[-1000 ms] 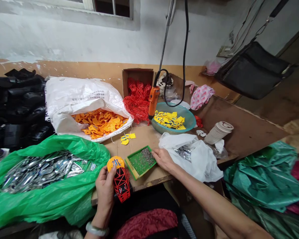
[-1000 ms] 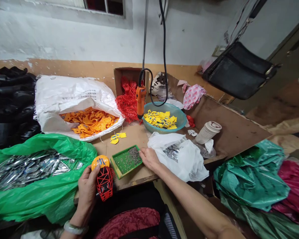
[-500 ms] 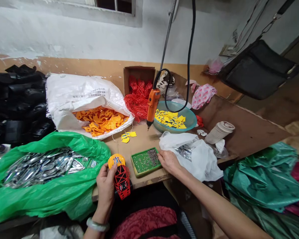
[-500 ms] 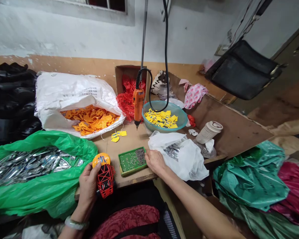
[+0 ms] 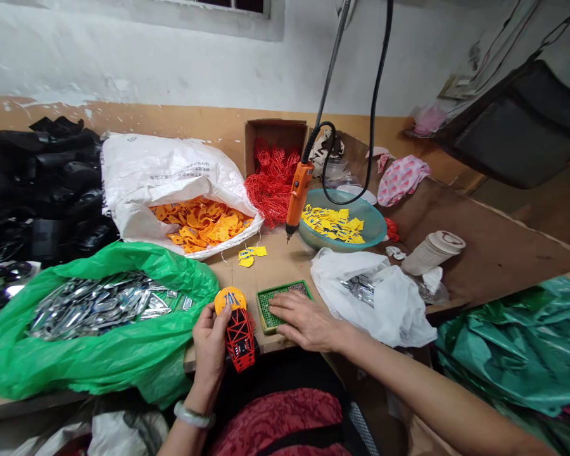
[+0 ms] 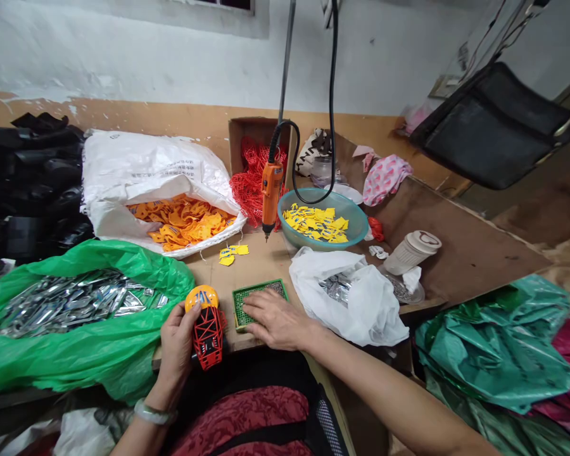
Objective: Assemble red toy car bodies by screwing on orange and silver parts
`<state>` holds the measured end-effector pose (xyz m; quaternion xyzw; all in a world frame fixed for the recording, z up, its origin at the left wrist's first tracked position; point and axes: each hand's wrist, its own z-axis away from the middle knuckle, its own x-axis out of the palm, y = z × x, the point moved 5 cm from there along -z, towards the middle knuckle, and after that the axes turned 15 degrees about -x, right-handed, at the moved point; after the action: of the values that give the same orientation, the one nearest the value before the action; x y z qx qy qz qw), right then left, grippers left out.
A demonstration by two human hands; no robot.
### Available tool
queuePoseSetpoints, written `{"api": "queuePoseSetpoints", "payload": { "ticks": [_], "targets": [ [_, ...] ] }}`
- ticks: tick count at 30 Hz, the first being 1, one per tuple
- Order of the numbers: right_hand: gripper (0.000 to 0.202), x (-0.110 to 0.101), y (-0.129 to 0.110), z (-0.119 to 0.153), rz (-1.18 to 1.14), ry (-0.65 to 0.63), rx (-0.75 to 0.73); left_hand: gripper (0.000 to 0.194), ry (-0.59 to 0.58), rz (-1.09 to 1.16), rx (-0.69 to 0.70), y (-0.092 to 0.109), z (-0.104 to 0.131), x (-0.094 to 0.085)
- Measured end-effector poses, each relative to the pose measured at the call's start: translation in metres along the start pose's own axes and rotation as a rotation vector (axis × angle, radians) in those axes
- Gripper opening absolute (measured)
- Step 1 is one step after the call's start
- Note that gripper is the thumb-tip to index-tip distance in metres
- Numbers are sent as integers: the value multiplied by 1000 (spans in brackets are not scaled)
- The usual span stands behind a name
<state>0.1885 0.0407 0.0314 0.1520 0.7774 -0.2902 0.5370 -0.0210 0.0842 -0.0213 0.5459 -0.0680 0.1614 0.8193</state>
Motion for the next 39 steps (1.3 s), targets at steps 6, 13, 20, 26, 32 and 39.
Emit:
{"api": "queuePoseSetpoints", "payload": {
  "ticks": [6, 13, 20, 26, 32, 39],
  "targets": [
    [35, 2, 14, 19, 52, -76, -11, 43, -34, -12, -17, -6, -4, -2],
    [33, -4, 10, 6, 110, 24, -19, 42, -40, -15, -8, -4, -4, -1],
    [36, 2, 25, 11, 170, -39, 108, 44, -39, -35, -11, -1, -2, 1],
    [33, -4, 8, 23, 126, 39, 116, 43, -53, -29, -11, -3, -4, 0],
    [34, 0, -1, 25, 37, -38, -77, 42, -73, -35, -13, -5, -4, 0],
    [26, -15, 7, 33, 91, 119, -58, 43, -87, -27, -26, -4, -4, 1]
  ]
}}
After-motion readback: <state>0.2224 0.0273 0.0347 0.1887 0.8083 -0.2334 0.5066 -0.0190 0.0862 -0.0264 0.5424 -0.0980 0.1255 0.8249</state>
